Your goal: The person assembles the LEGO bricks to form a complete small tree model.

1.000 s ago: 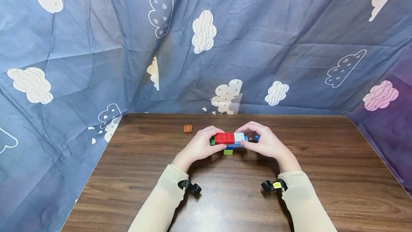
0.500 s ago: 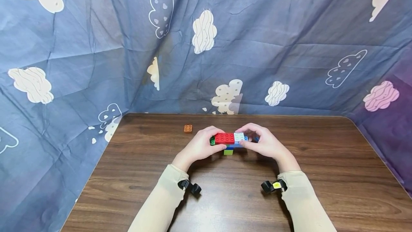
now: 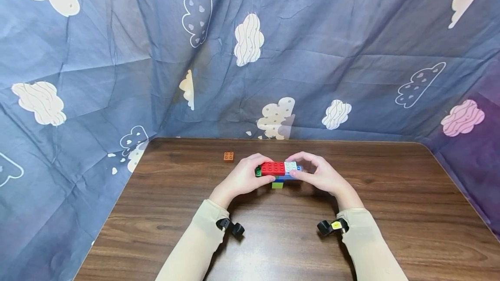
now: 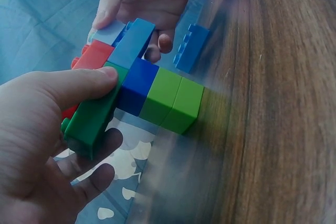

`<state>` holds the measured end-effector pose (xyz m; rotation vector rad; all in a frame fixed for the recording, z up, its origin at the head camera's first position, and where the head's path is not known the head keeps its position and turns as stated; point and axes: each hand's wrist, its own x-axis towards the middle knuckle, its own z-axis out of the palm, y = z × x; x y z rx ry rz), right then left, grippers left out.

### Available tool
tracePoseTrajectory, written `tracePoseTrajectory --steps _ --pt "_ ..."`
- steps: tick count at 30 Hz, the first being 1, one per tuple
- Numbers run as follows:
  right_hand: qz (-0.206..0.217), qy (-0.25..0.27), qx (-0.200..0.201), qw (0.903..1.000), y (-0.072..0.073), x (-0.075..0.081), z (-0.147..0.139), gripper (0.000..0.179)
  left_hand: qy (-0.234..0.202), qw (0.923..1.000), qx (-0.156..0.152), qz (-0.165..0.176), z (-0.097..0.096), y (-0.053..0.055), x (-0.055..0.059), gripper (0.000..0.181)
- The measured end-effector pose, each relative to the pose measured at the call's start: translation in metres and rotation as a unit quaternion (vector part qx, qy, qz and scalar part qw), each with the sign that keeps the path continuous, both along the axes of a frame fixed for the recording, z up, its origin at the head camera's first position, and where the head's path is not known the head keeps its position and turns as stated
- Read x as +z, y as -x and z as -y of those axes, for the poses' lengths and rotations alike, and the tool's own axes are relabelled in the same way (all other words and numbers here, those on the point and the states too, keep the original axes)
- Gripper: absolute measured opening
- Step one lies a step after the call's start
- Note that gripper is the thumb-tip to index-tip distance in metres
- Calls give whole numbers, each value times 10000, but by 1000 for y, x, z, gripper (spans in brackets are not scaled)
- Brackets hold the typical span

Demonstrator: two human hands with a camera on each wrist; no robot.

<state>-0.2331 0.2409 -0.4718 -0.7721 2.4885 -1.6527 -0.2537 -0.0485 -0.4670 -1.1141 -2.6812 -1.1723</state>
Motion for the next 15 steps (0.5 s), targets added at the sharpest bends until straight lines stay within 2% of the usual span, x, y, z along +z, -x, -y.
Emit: tracePoseTrajectory --steps 15 --pt "102 115 -193 9997 0 -5 0 34 58 10000 -2 -5 0 -1 1 39"
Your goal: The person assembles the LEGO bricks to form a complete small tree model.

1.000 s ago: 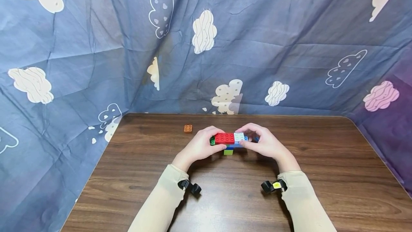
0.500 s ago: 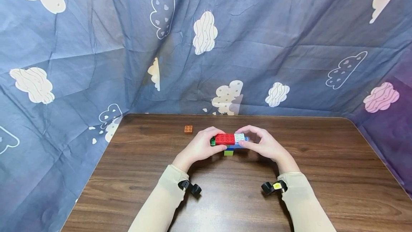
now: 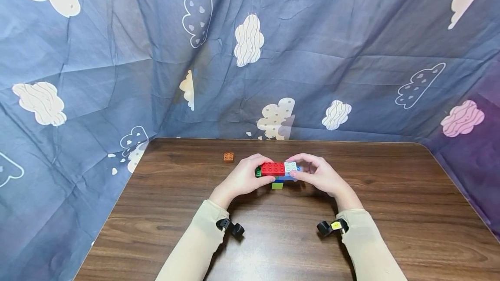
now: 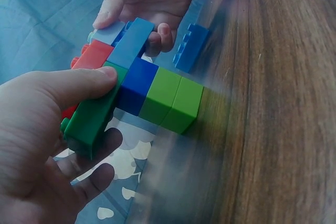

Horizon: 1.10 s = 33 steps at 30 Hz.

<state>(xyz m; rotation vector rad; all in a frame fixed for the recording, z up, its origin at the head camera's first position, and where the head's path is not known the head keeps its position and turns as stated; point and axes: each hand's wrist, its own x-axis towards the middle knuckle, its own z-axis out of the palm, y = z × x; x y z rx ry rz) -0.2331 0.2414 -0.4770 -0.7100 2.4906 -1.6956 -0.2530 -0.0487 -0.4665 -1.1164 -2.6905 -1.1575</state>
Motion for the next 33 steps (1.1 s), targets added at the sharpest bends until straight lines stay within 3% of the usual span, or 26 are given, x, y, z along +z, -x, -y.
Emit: tracePoseTrajectory --steps 20,27,33 --pt "-105 355 -8 9993 3 -10 1 31 -37 10000 -28 -67 0 0 -2 38" --pt "-397 396 59 9984 5 -12 3 31 -74 9999 -50 -113 0 1 -3 38" --pt "-199 326 37 9993 3 -11 3 29 -75 9999 -42 -74 0 0 -2 38"
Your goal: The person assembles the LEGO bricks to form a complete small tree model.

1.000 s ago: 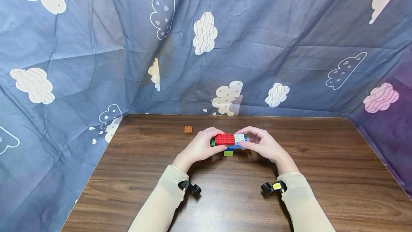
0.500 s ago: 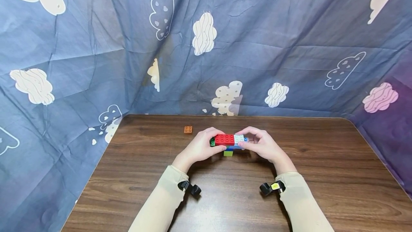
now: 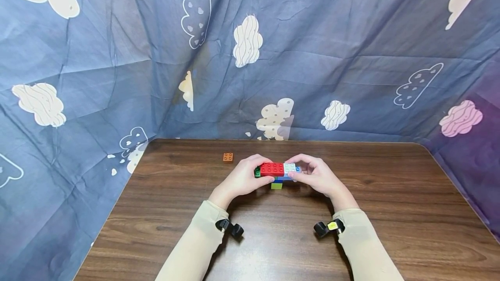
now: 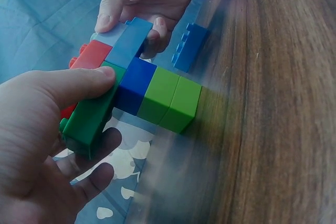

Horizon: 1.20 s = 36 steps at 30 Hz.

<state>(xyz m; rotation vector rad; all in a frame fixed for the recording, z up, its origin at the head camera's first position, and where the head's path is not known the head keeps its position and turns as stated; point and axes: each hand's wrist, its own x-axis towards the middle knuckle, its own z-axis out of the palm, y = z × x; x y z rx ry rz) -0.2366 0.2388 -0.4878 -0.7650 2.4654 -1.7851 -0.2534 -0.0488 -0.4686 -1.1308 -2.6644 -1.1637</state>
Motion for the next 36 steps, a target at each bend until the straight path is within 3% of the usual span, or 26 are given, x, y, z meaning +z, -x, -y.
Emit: tracePoseTrajectory --steps 18,29,36 --pt "212 -37 -158 9996 1 -4 0 30 23 10000 41 46 -1 0 0 37" --pt "266 54 9 9996 0 -1 0 31 -73 9999 26 90 -1 1 -1 37" --pt "177 -147 19 9997 2 0 -1 30 -72 9999 47 88 -1 1 -2 37"
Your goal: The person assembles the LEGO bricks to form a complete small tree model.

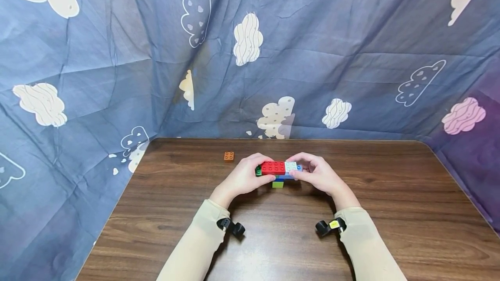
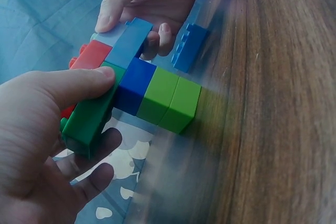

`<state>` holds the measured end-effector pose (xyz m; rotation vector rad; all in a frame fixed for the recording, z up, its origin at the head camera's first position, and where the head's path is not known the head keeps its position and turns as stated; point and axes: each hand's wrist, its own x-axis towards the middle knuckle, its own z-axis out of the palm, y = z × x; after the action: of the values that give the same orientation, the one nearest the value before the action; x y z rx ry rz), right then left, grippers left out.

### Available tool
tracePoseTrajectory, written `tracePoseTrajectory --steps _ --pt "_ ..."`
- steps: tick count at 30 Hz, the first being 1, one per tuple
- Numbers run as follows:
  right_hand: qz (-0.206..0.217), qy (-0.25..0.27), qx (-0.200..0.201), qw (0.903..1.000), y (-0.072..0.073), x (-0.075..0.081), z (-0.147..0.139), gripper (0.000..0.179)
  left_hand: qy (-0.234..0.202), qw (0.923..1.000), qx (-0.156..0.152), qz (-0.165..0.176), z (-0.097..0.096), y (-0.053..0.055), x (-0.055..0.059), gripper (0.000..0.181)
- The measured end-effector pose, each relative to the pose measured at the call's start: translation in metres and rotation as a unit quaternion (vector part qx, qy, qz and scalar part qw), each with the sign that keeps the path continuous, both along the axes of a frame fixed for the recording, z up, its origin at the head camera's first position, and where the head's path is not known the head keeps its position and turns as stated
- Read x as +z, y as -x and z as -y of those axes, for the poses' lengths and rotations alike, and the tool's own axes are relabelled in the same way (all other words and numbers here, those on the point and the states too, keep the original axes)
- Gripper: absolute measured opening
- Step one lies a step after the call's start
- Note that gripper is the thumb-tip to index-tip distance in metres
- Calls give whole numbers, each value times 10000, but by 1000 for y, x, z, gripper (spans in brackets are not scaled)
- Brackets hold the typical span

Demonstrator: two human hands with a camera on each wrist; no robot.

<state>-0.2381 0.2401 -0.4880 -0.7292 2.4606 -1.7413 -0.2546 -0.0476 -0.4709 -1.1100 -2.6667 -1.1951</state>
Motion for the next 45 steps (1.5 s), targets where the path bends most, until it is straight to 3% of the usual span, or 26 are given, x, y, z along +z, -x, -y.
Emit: tracePoseTrajectory --steps 11,16,22,29,35,45 --pt "649 -396 -74 9971 -2 15 -2 36 -32 10000 12 17 0 -1 -1 38" --pt "727 -425 -65 9964 -2 17 -2 36 -35 10000 14 43 0 -1 0 38" --pt "681 -517 64 9963 -4 20 -7 47 20 10000 7 38 0 -1 0 39" --pt "574 -826 -59 9949 -4 27 -18 66 79 10000 22 6 0 -1 2 40" --pt "370 -986 -276 9941 -6 34 -30 62 104 9999 23 -39 0 -1 2 39" --pt "-116 -1386 -1038 9848 -10 38 -44 56 119 9999 41 -20 0 -2 3 38"
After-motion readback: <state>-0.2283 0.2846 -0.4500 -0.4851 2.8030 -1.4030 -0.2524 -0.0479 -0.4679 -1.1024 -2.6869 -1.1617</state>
